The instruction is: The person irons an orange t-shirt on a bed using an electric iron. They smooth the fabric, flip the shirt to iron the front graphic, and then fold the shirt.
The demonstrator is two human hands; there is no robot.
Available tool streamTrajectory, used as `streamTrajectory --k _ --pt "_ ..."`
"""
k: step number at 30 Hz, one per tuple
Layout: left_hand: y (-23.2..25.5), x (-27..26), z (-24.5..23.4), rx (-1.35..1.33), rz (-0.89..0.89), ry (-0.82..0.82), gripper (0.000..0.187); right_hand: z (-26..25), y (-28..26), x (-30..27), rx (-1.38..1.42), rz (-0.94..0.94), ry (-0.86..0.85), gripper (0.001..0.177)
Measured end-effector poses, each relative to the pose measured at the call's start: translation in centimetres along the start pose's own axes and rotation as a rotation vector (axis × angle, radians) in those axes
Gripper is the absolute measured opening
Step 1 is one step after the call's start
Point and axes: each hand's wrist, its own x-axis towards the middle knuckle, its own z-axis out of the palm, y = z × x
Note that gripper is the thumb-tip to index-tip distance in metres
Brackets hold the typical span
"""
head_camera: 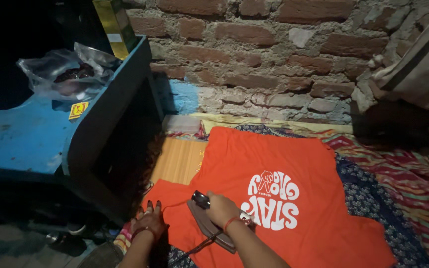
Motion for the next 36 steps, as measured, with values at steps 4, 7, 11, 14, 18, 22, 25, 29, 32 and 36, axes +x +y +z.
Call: streamTrajectory --k 4,7,11,14,18,22,25,29,32,36 --pt "3.1 -2.1 -1.3 -0.024 0.09 0.084 0.101 0.6 -0.4 0.2 -0.027 0.039 0.091 0.03" --pt "5.7 -6.4 -2.3 0.048 0.126 -0.153 0.111 1.1 0.3 0.8 0.009 0.028 0.08 0.03" --pt "6.8 -8.2 -4.0 0.011 0.116 -0.218 0.117 1.7 2.6 1.3 0.148 0.016 -0.019 0.031" --pt "7.1 -7.9 -4.5 0.053 0.104 -0.266 0.126 2.2 4.3 0.0 0.212 0.072 0.004 0.033" --pt "7.2 -6.4 -3.5 0.044 0.091 -0.268 0.118 2.0 5.8 -2.9 0.167 0.153 -0.049 0.037" --pt "7.1 -5.8 -2.1 -0.003 0.064 -0.198 0.115 1.1 5.6 -4.1 0.262 0.214 -0.112 0.04" --pt "7.2 -6.0 -2.6 -0.004 0.059 -0.205 0.115 1.3 5.6 -3.5 0.375 0.267 -0.074 0.04" --pt "7.5 -7.2 -3.4 0.078 0.053 -0.253 0.127 1.8 5.7 -1.4 0.239 0.102 0.205 0.042" --pt "7.3 -6.9 -3.3 0.024 0.065 -0.211 0.114 0.4 4.5 -1.3 0.506 0.375 0.06 0.037" --pt "7.1 -6.0 -1.9 0.014 0.075 -0.186 0.114 0.1 4.6 -2.0 0.476 0.347 0.007 0.033"
